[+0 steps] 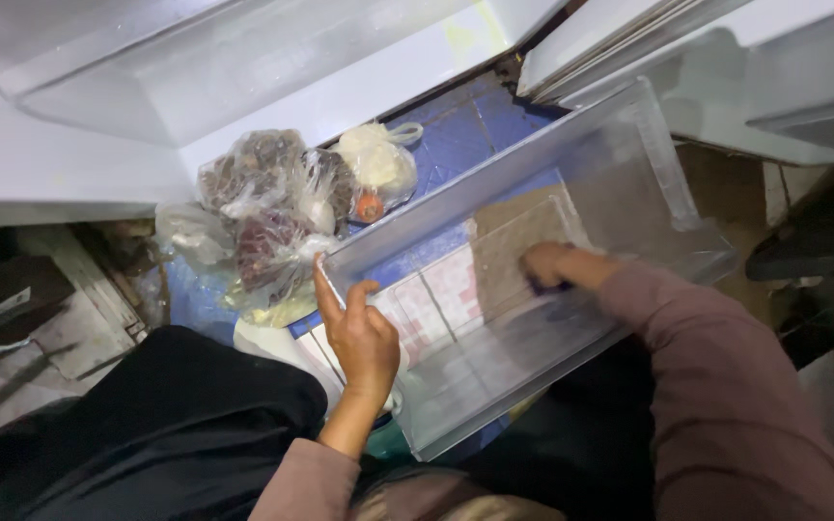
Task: The person removes items from a refrigerator drawer, wipes the interior and exterior of the drawer with a cloth, and then places the items back inside. The person uses a purple cloth to clean the drawer thoroughly.
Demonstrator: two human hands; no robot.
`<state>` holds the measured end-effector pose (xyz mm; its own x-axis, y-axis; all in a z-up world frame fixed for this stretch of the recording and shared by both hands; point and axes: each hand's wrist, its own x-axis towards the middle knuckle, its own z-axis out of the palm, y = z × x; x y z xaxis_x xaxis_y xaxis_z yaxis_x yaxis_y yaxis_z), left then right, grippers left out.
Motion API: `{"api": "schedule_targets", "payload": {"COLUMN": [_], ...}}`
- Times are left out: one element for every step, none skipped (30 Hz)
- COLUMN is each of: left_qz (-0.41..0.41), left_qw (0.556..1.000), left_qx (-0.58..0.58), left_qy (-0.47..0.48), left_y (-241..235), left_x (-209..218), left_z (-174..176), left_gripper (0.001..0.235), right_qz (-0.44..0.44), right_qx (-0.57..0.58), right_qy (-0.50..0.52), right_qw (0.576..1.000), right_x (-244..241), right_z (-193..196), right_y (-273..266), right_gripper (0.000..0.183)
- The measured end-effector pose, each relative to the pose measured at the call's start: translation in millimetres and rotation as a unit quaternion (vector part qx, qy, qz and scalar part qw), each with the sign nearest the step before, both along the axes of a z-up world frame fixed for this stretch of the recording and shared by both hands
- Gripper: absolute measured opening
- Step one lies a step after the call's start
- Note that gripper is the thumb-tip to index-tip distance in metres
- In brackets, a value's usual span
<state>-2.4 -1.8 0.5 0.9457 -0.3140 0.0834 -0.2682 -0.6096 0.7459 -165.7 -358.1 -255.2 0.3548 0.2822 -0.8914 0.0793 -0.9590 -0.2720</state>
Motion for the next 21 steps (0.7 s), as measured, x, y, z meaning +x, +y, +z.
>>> {"api": "schedule_targets", "payload": {"left_qz": [0.003,0.002,0.001,-0.002,-0.002,-0.002,-0.001,-0.002,-0.003,-0.004,-0.002,0.001,0.004,0.002,0.001,-0.001,0.001,0.004,0.008,0.005,0.003], "left_qw": [1.000,1.000,1.000,1.000,1.000,1.000,1.000,1.000,1.000,1.000,1.000,0.999,0.999,0.999,0.999,0.999,0.999,0.999,0.999,0.999,0.999], "left_qx": [-0.003,-0.008,-0.014,-0.018,-0.018,-0.019,-0.021,-0.020,-0.019,-0.019,-0.019,-0.021,-0.024,-0.026,-0.028,-0.031,-0.034,-0.034,-0.034,-0.035,-0.036], "left_qy": [0.002,0.003,0.003,0.003,0.001,0.000,0.000,0.003,0.007,0.011,0.018,0.024,0.030,0.035,0.040,0.044,0.036,0.029,0.022,0.026,0.029], "left_y": [-1,-1,-2,-1,0,-1,-1,-2,-2,-2,-1,-2,-3,-2,-1,-2,-4,-5,-6,-2,0], "left_x": [0,0,-1,-1,0,0,-1,0,0,0,0,0,0,1,1,2,3,3,3,-2,-5], "left_z": [0,1,1,1,0,0,0,0,0,1,2,3,4,5,5,5,5,5,3,3,3], "left_gripper": [0.030,0.029,0.028,0.027,0.027,0.027,0.027,0.027,0.026,0.026,0.025,0.024,0.023,0.023,0.022,0.022,0.021,0.020,0.020,0.020,0.020], "right_qz": [-0.005,0.012,0.054,0.034,-0.016,-0.066,-0.072,-0.078,-0.128,-0.178,-0.227,-0.262,-0.297,-0.332,-0.373,-0.413,-0.451,-0.499,-0.542,-0.566,-0.588], "right_qx": [-0.020,0.053,0.102,0.113,0.140,0.164,0.172,0.177,0.188,0.197,0.206,0.211,0.215,0.223,0.242,0.259,0.276,0.192,0.106,0.107,0.108], "right_qy": [0.033,-0.001,-0.071,-0.044,-0.033,-0.021,-0.032,-0.046,-0.045,-0.044,-0.043,-0.054,-0.065,-0.077,-0.103,-0.130,-0.157,-0.163,-0.169,-0.212,-0.254], "right_qw": [0.999,0.999,0.991,0.992,0.990,0.984,0.982,0.980,0.973,0.963,0.951,0.940,0.928,0.913,0.890,0.864,0.834,0.829,0.817,0.790,0.760], "right_x": [5,11,14,18,23,26,31,35,36,35,33,31,28,27,28,32,39,49,62,73,82], "right_z": [-5,-10,-13,-16,-18,-17,-16,-14,-12,-9,-7,-4,-2,0,3,6,9,13,17,21,28], "right_y": [30,63,96,128,154,176,199,213,223,233,240,244,247,252,254,252,248,244,241,240,238], "right_gripper": [0.026,0.025,0.026,0.021,0.020,0.019,0.018,0.018,0.016,0.015,0.014,0.015,0.017,0.019,0.018,0.018,0.018,0.014,0.015,0.020,0.027]}}
